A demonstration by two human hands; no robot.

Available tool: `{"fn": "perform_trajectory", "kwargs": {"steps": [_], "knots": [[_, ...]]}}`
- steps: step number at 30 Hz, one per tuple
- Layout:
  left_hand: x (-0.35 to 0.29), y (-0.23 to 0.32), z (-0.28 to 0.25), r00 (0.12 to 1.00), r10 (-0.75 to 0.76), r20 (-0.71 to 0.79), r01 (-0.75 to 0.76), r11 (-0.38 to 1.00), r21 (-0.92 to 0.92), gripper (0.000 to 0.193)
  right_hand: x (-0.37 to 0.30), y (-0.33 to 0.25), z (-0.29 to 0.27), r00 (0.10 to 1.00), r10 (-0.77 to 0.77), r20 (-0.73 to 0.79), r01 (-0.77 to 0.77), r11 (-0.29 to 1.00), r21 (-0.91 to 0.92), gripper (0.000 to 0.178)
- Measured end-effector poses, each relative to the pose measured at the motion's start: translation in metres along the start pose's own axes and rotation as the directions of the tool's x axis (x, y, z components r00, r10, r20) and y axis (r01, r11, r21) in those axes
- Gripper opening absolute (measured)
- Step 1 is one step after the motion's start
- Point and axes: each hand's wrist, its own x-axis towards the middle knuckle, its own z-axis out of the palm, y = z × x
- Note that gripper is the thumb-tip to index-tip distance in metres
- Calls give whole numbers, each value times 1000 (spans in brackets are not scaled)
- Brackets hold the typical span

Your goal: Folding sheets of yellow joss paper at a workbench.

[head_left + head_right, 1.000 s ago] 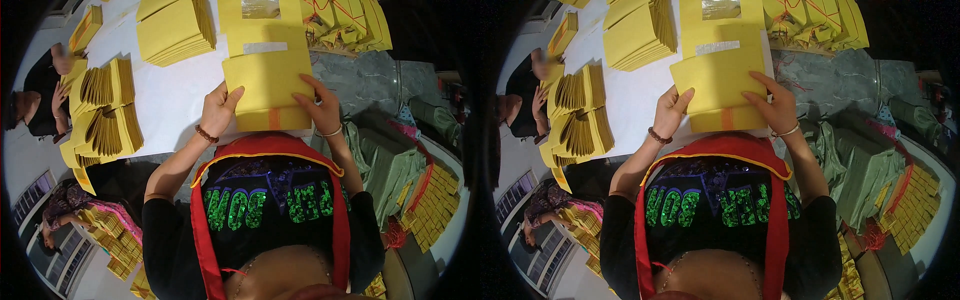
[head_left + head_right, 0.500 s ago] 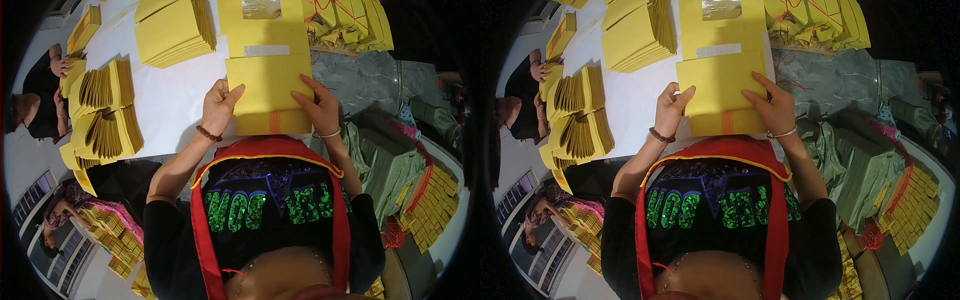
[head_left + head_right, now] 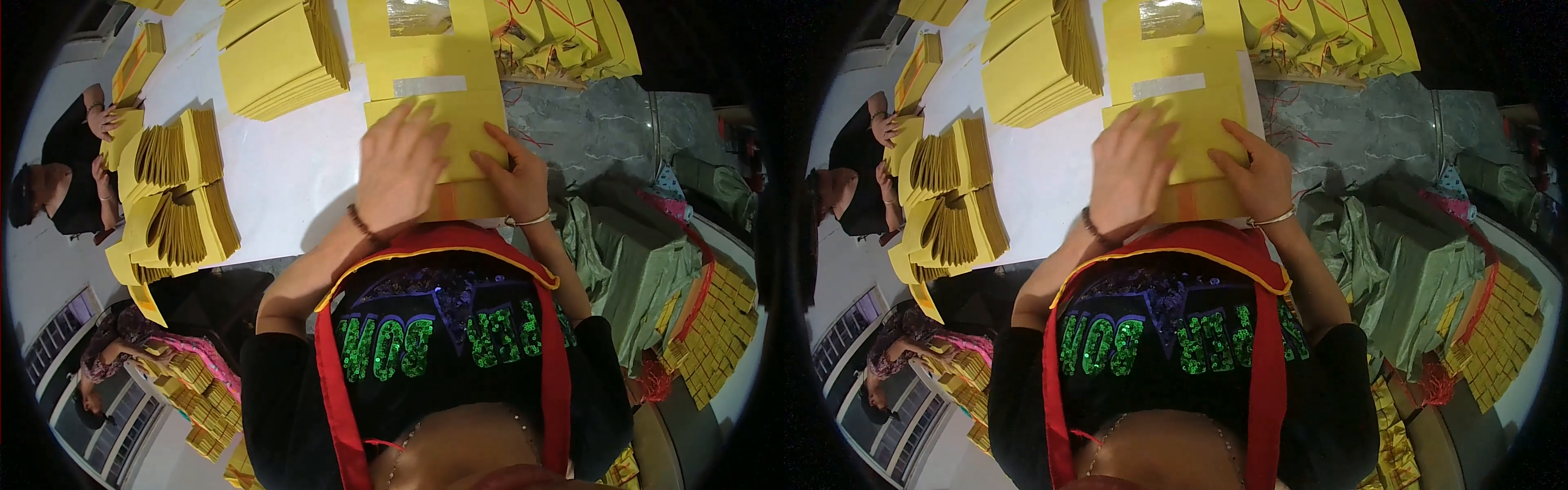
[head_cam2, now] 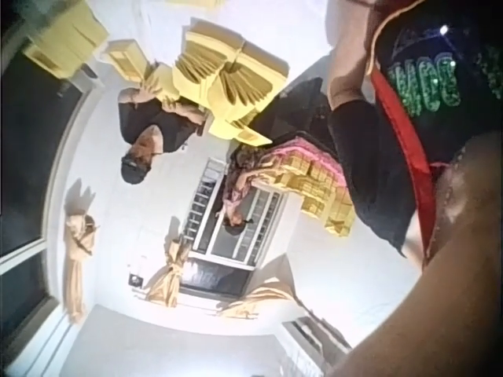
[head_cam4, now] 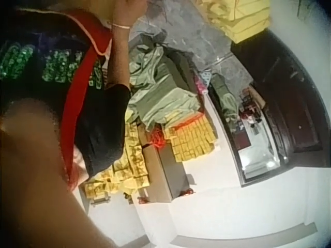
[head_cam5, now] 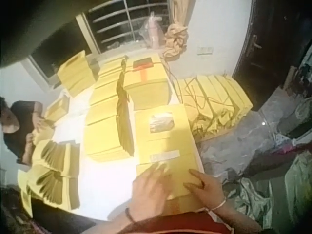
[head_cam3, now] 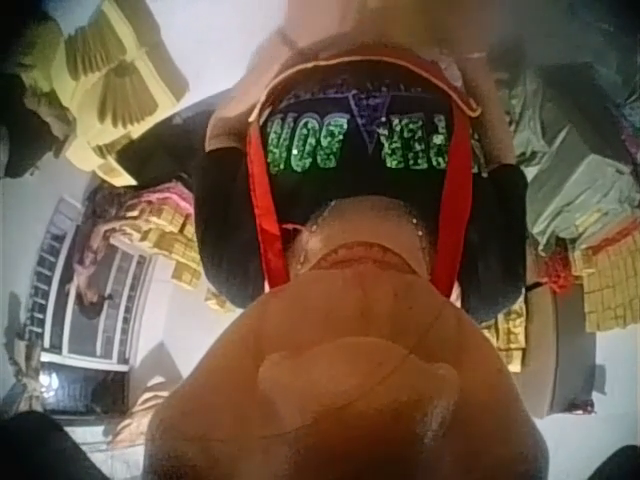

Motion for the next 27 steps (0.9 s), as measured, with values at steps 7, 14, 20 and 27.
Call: {"fn": "perform_trajectory", "kwargs": {"steps": [7, 14, 20, 27], "knots": [[5, -6, 29, 966, 40, 256, -89, 979, 185, 61, -3, -9, -3, 994, 99, 57, -98, 995, -13, 40], [3, -13, 35, 954, 62, 294, -152, 944, 293, 62, -1, -19, 9, 884, -388, 262, 455, 583, -673, 54], [3, -12, 28, 971, -20, 240, 22, 1000, -6, 51, -4, -3, 20, 907, -313, 283, 421, 630, -652, 58], [-9, -34, 29, 1000, -10, 8, 13, 909, -417, 46, 0, -12, 18, 909, -270, 318, 417, 610, -674, 58]]}}
